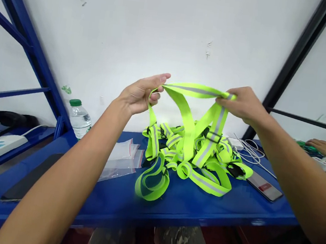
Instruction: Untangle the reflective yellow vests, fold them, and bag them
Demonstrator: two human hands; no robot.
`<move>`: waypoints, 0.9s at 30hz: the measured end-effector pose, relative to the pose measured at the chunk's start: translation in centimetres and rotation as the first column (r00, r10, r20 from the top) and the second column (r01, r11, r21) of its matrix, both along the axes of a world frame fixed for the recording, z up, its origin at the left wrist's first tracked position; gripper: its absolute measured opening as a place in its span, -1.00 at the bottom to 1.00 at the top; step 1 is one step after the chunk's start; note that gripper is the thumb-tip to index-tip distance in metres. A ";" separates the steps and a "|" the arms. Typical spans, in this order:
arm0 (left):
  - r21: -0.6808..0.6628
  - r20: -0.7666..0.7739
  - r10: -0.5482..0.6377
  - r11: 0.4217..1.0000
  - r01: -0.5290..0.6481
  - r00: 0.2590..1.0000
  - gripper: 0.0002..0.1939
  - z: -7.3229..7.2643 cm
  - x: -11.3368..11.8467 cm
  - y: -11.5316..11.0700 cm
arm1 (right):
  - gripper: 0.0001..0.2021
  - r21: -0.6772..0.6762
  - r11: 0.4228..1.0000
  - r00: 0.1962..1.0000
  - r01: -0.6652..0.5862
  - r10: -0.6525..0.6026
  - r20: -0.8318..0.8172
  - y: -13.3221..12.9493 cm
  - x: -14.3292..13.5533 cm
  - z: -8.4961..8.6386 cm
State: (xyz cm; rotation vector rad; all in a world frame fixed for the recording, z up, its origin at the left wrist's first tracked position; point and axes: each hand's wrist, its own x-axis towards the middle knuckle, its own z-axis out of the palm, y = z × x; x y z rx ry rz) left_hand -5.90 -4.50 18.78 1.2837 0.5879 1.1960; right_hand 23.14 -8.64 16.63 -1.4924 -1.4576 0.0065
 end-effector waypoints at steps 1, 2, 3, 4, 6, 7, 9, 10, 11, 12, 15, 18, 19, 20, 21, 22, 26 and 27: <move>-0.012 0.023 0.011 1.000 -0.010 1.000 -0.55 0.1 -0.2 -0.1 | -0.86 0.022 1.000 0.988 0.022 -0.018 -0.154 0.1 0.1 -0.2; -0.018 0.040 0.014 1.000 -0.013 0.999 -0.55 0.2 -0.3 -0.1 | -0.84 0.018 1.000 0.950 -0.011 0.016 -0.311 0.0 0.2 -0.5; -0.020 0.047 0.011 1.000 -0.010 0.999 -0.57 0.2 -0.5 0.0 | -0.81 0.000 0.996 0.891 -0.090 0.080 -0.447 0.0 0.2 -0.7; -0.016 0.048 0.006 1.000 -0.005 0.999 -0.58 0.2 -0.6 0.1 | -0.78 -0.025 0.980 0.824 -0.196 0.151 -0.547 -0.2 0.3 -1.0; 0.000 0.051 0.000 1.000 0.000 0.999 -0.61 0.2 -0.7 0.4 | -0.72 -0.102 0.909 0.740 -0.404 0.259 -0.620 -0.8 0.7 -1.5; 0.009 0.057 0.004 1.000 -0.004 0.998 -0.63 0.1 -0.8 0.6 | -0.69 -0.160 0.859 0.731 -0.486 0.299 -0.613 -1.1 0.9 -1.7; 0.019 0.078 0.025 0.999 -0.026 0.997 -0.68 -0.2 -0.8 0.9 | -0.64 -0.278 0.749 0.736 -0.602 0.385 -0.557 -1.9 1.3 -2.0; 0.019 0.086 0.038 0.999 -0.040 0.996 -0.71 -0.3 -0.8 1.0 | -0.63 -0.319 0.699 0.734 -0.640 0.434 -0.522 -2.3 1.5 -2.0; 0.018 0.089 0.051 0.998 -0.053 0.995 -0.74 -0.5 -0.8 1.1 | -0.63 -0.350 0.661 0.732 -0.664 0.478 -0.486 -2.8 1.5 -1.9; 0.018 0.089 0.063 0.998 -0.065 0.994 -0.76 -0.6 -0.8 1.2 | -0.59 -0.375 0.638 0.734 -0.673 0.513 -0.445 -3.2 1.5 -1.6; 0.035 0.080 0.091 0.995 -0.094 0.993 -0.79 -1.0 -0.9 1.6 | -0.39 -0.453 0.657 0.796 -0.602 0.541 -0.272 -3.9 1.3 -0.6; 0.062 0.082 0.138 0.988 -0.143 0.987 -0.75 -1.3 -1.5 2.6 | -0.58 -0.430 0.822 0.921 -0.374 0.382 -0.070 -3.8 1.2 0.0; 0.069 0.082 0.156 0.984 -0.162 0.984 -0.73 -1.3 -1.7 2.9 | -0.66 -0.399 0.872 0.956 -0.283 0.292 -0.039 -3.5 1.2 0.0; 0.076 0.083 0.177 0.980 -0.183 0.981 -0.69 -1.4 -1.9 3.3 | -0.72 -0.380 0.903 0.979 -0.200 0.202 -0.034 -3.2 1.2 -0.1; 0.084 0.084 0.197 0.975 -0.204 0.977 -0.66 -1.5 -2.0 3.5 | -0.74 -0.377 0.916 0.990 -0.138 0.128 -0.053 -2.8 1.1 -0.3; 0.092 0.084 0.218 0.970 -0.225 0.972 -0.62 -1.6 -2.1 3.7 | -0.73 -0.381 0.919 0.993 -0.103 0.074 -0.089 -2.5 0.9 -0.5; 0.183 0.097 0.235 0.951 -0.249 0.967 -0.43 -1.0 -1.3 3.2 | -0.69 -0.173 0.981 0.954 -0.090 0.035 -0.297 -0.9 -0.3 0.5; 0.229 0.096 0.218 0.945 -0.235 0.971 -0.36 -0.5 -1.0 2.8 | -0.72 -0.035 0.996 0.937 -0.080 0.063 -0.344 -0.5 -0.5 1.3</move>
